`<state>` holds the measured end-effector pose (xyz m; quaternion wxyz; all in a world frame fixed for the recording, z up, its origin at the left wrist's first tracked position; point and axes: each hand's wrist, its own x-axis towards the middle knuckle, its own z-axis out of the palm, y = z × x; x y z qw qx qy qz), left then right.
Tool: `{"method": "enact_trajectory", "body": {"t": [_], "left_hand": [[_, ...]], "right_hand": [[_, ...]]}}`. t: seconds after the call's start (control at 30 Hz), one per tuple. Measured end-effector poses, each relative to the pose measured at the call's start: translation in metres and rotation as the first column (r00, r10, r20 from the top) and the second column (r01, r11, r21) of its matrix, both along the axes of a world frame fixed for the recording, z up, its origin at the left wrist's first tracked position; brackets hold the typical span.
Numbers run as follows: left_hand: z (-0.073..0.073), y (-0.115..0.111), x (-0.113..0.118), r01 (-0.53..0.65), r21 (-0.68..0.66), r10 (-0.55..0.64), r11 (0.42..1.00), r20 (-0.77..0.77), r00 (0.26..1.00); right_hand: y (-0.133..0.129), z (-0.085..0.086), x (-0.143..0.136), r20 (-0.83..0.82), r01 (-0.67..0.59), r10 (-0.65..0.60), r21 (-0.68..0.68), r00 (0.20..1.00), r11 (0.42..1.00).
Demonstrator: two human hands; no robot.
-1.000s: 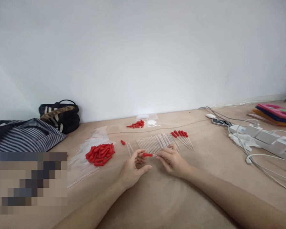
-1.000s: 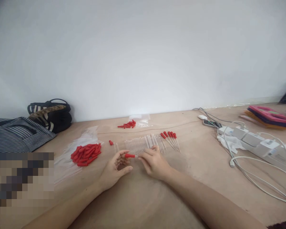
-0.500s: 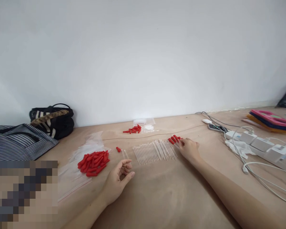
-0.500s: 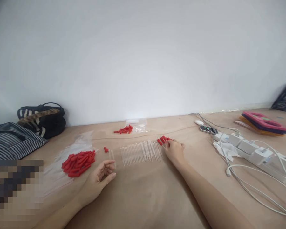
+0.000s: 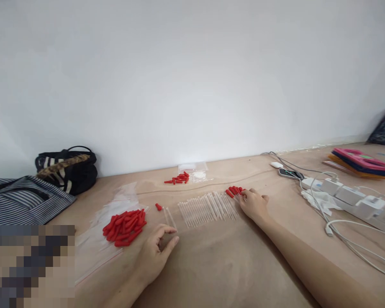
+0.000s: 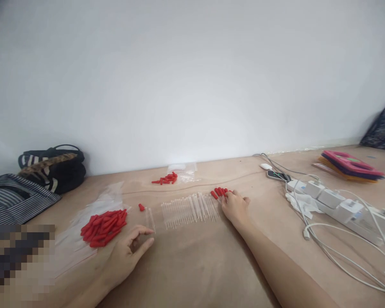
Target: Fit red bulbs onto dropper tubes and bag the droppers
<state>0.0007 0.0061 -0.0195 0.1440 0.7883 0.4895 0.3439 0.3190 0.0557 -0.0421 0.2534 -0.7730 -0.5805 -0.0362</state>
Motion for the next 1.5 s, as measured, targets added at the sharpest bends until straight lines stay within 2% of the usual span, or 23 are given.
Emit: {"method": "enact_trajectory", "body": {"t": [0.07, 0.13, 0.2, 0.27, 0.3, 0.33, 0.4, 0.5, 0.67, 1.07, 1.23, 1.33, 1.43, 1.5], "left_hand": [[0.005, 0.004, -0.005, -0.107, 0.211, 0.127, 0.972, -0.082, 0.988], [0.012, 0.013, -0.018, -0.277, 0.383, 0.350, 0.881, -0.133, 0.927], [0.021, 0.025, -0.038, -0.410, 0.453, 0.535, 0.792, -0.191, 0.823], [0.029, 0.039, -0.067, -0.511, 0.430, 0.640, 0.745, -0.243, 0.729], [0.031, 0.046, -0.082, -0.547, 0.358, 0.644, 0.757, -0.263, 0.718], [0.031, 0.053, -0.097, -0.552, 0.262, 0.609, 0.792, -0.266, 0.747], [0.028, 0.063, -0.121, -0.465, 0.069, 0.469, 0.883, -0.206, 0.859], [0.017, 0.072, -0.136, -0.325, -0.091, 0.317, 0.941, -0.091, 0.944], [0.007, 0.075, -0.120, -0.205, -0.119, 0.208, 0.971, 0.009, 0.978], [-0.006, 0.086, -0.069, -0.215, 0.035, 0.214, 0.976, 0.029, 0.976], [-0.003, 0.087, -0.053, -0.191, 0.096, 0.190, 0.977, 0.017, 0.982], [0.001, 0.085, -0.051, -0.217, 0.156, 0.217, 0.964, 0.022, 0.976], [0.009, 0.077, -0.051, -0.257, 0.244, 0.257, 0.935, 0.032, 0.966], [0.015, 0.068, -0.048, -0.232, 0.316, 0.252, 0.920, -0.024, 0.967]], "right_hand": [[-0.001, 0.001, 0.000, -0.011, 0.017, -0.017, -0.006, 1.000, 1.000], [-0.002, 0.001, 0.000, -0.025, 0.013, -0.013, 0.002, 1.000, 1.000], [-0.003, 0.000, 0.000, -0.044, 0.006, -0.005, 0.021, 0.999, 1.000], [-0.004, -0.001, -0.001, -0.062, 0.001, 0.002, 0.042, 0.998, 0.999], [-0.004, -0.002, -0.001, -0.069, -0.003, 0.006, 0.052, 0.998, 0.999], [-0.004, -0.003, -0.001, -0.074, -0.006, 0.011, 0.061, 0.997, 0.998], [-0.003, -0.004, 0.000, -0.079, -0.010, 0.016, 0.077, 0.997, 0.997], [-0.003, -0.005, 0.000, -0.075, -0.010, 0.017, 0.098, 0.997, 0.995], [-0.005, -0.006, 0.001, -0.061, -0.013, 0.021, 0.130, 0.998, 0.991], [-0.008, -0.005, 0.000, -0.081, -0.032, 0.047, 0.173, 0.996, 0.984], [-0.010, -0.004, -0.001, -0.083, -0.042, 0.058, 0.183, 0.995, 0.982], [-0.011, -0.004, -0.001, -0.082, -0.042, 0.059, 0.199, 0.995, 0.979], [-0.012, -0.005, -0.002, -0.081, -0.057, 0.077, 0.227, 0.994, 0.972], [-0.012, -0.005, -0.003, -0.078, -0.078, 0.099, 0.238, 0.992, 0.968]]}}
